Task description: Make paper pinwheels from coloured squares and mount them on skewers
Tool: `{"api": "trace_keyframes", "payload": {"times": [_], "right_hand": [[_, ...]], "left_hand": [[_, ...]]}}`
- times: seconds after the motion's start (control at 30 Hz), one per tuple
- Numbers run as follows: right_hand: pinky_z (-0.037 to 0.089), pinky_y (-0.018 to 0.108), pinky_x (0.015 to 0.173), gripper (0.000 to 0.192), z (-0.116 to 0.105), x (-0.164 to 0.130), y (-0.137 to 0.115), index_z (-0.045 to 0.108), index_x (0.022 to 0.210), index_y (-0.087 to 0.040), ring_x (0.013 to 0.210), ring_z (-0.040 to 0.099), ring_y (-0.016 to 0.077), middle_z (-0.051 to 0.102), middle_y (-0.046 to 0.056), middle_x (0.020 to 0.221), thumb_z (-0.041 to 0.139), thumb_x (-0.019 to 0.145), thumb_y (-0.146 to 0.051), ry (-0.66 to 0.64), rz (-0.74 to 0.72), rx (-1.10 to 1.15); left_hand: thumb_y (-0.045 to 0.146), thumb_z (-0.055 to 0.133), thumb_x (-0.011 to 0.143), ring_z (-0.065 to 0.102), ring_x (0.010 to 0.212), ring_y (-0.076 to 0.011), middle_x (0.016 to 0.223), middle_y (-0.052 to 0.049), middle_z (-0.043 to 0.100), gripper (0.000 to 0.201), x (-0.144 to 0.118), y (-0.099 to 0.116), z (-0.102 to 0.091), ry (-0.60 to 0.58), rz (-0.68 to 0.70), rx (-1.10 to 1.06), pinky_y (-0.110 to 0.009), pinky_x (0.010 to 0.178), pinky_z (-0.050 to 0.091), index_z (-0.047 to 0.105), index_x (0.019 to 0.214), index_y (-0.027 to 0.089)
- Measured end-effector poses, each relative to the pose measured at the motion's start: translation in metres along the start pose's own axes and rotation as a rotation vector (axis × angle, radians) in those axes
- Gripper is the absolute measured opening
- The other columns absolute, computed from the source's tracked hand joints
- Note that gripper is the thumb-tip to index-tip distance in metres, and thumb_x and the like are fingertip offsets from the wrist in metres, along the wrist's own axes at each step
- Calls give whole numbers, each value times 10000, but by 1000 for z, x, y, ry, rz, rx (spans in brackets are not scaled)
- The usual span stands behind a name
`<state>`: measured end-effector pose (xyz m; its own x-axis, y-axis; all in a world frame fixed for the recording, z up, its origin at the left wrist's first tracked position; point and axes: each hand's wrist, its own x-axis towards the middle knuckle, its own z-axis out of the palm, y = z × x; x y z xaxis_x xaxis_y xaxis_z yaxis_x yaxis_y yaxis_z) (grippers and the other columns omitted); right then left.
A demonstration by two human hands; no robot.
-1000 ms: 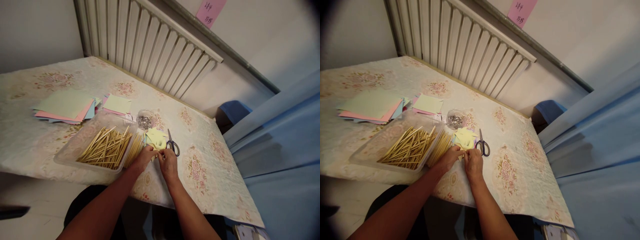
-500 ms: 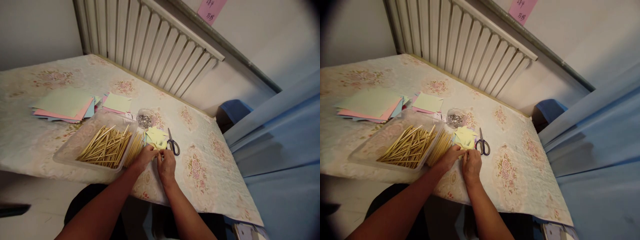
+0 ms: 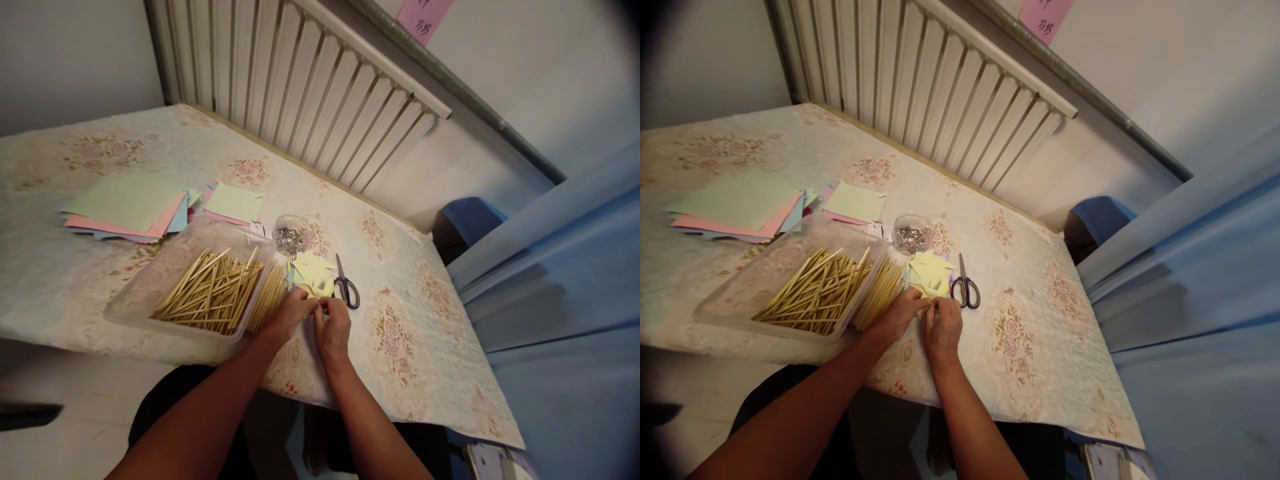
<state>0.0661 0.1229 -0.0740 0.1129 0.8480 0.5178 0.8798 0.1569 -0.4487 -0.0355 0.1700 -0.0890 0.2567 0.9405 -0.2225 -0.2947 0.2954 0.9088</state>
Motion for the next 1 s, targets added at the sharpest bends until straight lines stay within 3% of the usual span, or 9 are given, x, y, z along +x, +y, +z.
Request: {"api": "trace_keyframes", "payload": {"times": [0.33,1.0], "right_hand": [[392,265,643,107,-6,5,6,607,719,-171,662,505,153,566,11,684,526,786,-190,-34,157,104],[395,264,627,112,-5,8,6,632,708,-166,628,516,147,592,19,678,551,765,-219,-57,187,127]], "left_hand": [[326,644,603,376,504,-71,565,74,433,230,4,-5,-2,1,-15,-28,-213,495,265,485,620,161],[361,567,637,307,530,-78,578,77,338,231,5,-4,-1,15,56,225,-230,500,228,427,604,180]]}}
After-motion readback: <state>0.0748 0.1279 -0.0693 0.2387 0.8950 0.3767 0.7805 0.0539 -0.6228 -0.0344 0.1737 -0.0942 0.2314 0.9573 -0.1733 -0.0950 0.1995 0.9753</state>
